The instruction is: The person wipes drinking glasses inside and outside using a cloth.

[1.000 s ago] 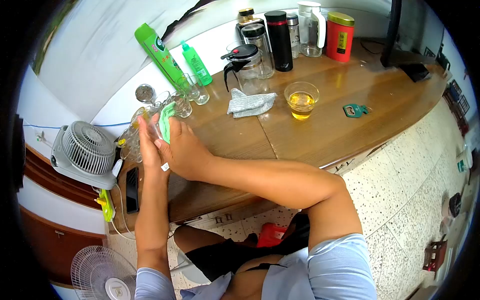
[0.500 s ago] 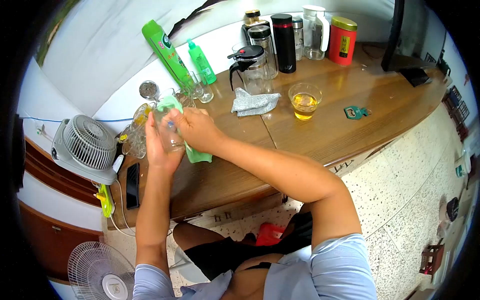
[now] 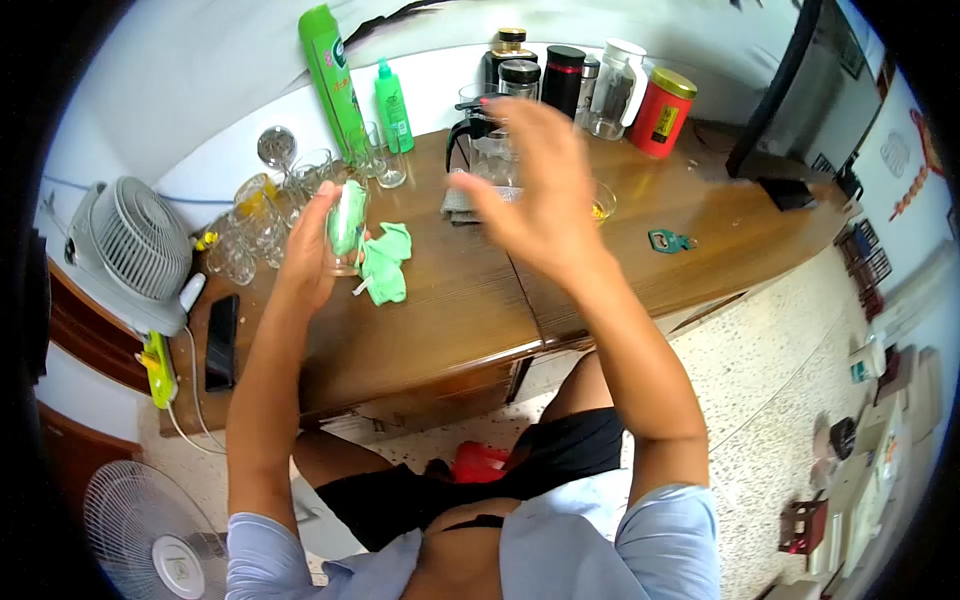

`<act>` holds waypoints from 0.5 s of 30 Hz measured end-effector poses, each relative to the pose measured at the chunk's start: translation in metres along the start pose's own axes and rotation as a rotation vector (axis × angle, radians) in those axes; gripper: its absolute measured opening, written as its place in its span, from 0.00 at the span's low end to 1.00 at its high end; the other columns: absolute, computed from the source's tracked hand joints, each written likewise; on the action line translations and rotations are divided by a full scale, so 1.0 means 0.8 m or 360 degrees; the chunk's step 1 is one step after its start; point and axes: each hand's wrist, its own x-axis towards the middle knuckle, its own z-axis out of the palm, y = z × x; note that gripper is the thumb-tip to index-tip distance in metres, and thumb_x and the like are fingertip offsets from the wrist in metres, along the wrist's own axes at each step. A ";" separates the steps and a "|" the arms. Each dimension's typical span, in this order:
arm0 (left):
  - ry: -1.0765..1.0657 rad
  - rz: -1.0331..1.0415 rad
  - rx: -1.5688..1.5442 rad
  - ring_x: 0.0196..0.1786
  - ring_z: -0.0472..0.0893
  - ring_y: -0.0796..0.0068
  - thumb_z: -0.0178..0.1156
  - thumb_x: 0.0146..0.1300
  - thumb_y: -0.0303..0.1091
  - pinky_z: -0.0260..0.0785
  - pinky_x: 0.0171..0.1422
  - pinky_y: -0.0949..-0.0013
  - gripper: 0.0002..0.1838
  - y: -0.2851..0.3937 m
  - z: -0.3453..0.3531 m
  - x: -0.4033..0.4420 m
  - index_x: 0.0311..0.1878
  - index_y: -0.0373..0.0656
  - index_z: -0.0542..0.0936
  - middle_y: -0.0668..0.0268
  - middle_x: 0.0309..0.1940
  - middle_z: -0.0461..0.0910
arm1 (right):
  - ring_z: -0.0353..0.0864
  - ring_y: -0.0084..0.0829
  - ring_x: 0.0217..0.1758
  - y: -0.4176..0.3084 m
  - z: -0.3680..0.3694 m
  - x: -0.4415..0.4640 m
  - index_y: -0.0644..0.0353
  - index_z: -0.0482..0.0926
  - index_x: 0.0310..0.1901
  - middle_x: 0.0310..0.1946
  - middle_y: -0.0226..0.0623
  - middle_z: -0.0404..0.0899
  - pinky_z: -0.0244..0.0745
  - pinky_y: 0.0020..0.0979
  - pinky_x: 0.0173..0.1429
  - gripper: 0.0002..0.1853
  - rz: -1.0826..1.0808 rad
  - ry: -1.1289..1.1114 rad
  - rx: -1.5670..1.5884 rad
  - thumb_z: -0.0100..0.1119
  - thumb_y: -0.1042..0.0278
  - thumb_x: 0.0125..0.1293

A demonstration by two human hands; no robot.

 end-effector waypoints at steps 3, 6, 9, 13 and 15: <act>0.0031 0.0013 0.0252 0.40 0.83 0.77 0.62 0.78 0.56 0.75 0.36 0.73 0.25 -0.022 -0.008 0.011 0.61 0.44 0.78 0.70 0.41 0.82 | 0.64 0.56 0.78 0.037 -0.044 -0.048 0.68 0.57 0.80 0.73 0.62 0.65 0.63 0.51 0.81 0.62 0.0558 -0.0086 -0.0307 0.87 0.50 0.53; 0.0126 -0.0055 0.0424 0.45 0.85 0.78 0.70 0.73 0.54 0.76 0.39 0.73 0.33 -0.013 0.015 -0.007 0.67 0.37 0.76 0.68 0.47 0.85 | 0.64 0.54 0.80 0.079 -0.040 -0.107 0.73 0.49 0.81 0.75 0.67 0.63 0.63 0.48 0.82 0.68 0.1073 -0.0117 -0.0058 0.89 0.50 0.51; 0.0079 -0.0085 0.0545 0.45 0.87 0.77 0.73 0.71 0.53 0.80 0.40 0.72 0.38 -0.016 0.013 -0.005 0.71 0.32 0.75 0.63 0.48 0.87 | 0.69 0.50 0.77 0.105 -0.028 -0.138 0.74 0.47 0.81 0.74 0.66 0.65 0.68 0.44 0.79 0.69 0.1334 -0.0119 0.0185 0.91 0.56 0.50; -0.0060 -0.0124 0.0584 0.40 0.89 0.75 0.73 0.71 0.52 0.82 0.37 0.70 0.37 -0.028 -0.007 0.011 0.71 0.32 0.76 0.62 0.44 0.88 | 0.79 0.41 0.68 0.117 -0.010 -0.143 0.74 0.50 0.80 0.69 0.57 0.75 0.78 0.36 0.70 0.64 0.1542 -0.0100 0.0465 0.90 0.65 0.52; -0.0035 -0.0118 0.0663 0.39 0.89 0.73 0.73 0.71 0.52 0.83 0.39 0.70 0.37 -0.029 -0.009 0.012 0.71 0.32 0.76 0.61 0.44 0.88 | 0.79 0.40 0.68 0.131 -0.010 -0.143 0.74 0.51 0.80 0.69 0.56 0.75 0.78 0.35 0.70 0.63 0.1598 -0.0257 0.0688 0.89 0.64 0.53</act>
